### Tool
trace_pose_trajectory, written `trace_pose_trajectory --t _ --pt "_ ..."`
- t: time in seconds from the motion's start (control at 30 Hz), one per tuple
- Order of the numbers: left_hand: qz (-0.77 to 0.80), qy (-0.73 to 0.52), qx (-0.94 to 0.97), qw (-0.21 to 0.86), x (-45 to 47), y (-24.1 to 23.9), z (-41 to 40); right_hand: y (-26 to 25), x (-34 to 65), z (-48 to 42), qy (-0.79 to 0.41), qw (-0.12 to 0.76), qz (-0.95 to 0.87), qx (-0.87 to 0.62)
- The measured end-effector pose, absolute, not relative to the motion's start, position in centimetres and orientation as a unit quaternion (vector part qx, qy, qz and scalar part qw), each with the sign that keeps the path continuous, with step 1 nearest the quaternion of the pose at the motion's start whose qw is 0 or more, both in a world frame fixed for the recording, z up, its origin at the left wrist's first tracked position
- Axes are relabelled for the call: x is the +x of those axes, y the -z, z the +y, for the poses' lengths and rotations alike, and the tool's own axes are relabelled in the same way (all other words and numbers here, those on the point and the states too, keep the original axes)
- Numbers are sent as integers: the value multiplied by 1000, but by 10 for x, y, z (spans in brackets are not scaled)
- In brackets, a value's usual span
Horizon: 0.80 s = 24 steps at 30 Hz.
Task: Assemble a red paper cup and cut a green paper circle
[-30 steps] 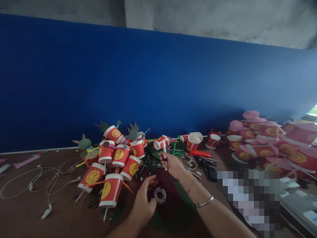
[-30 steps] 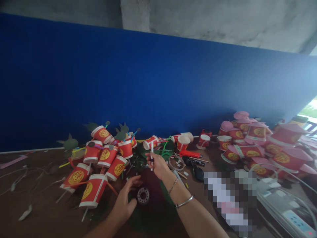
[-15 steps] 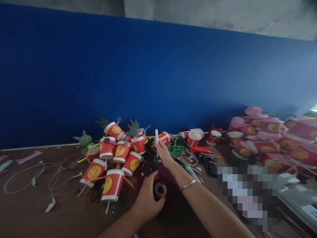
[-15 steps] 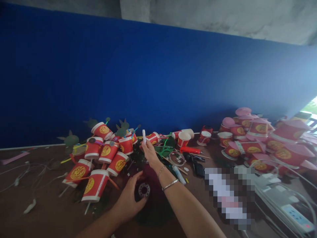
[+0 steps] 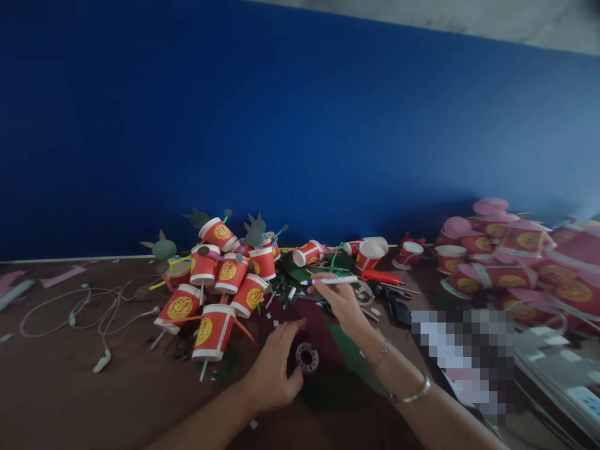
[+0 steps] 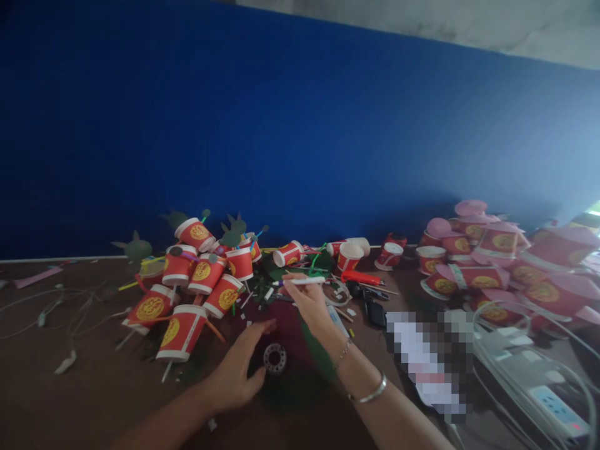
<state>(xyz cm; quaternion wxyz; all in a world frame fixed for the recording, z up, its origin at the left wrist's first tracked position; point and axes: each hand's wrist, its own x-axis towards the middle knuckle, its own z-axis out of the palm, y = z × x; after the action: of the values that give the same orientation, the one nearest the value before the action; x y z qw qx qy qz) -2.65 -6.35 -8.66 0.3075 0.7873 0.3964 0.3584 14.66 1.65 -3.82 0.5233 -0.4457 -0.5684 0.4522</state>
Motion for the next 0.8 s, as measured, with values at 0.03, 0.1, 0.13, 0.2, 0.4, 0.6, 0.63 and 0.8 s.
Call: trace_pose_trajectory --t 0.03,0.1,0.13,0.2,0.4,0.6,0.63,0.8 --pt "411 -386 768 305 -27 88 -62 39 152 8 -456 501 -587 -443" --pt "459 -429 712 314 -28 90 -58 43 163 -6 -423 453 -653 -436" --pt "478 -435 693 321 -29 91 -56 45 167 -12 -400 421 -692 -429" --pt "477 -410 707 322 -32 93 -53 51 173 -20 -356 355 -760 -413" --pt "414 -260 842 229 -45 100 -51 67 174 -24 -270 243 -849 -384" --pt "443 -302 819 204 -47 103 -43 67 168 -17 -254 221 -875 -347" --pt "452 -318 809 201 -47 100 -44 68 166 -16 -255 219 -876 -346" --pt "464 -368 786 177 -47 81 -62 68 162 -16 -301 247 -833 -393"
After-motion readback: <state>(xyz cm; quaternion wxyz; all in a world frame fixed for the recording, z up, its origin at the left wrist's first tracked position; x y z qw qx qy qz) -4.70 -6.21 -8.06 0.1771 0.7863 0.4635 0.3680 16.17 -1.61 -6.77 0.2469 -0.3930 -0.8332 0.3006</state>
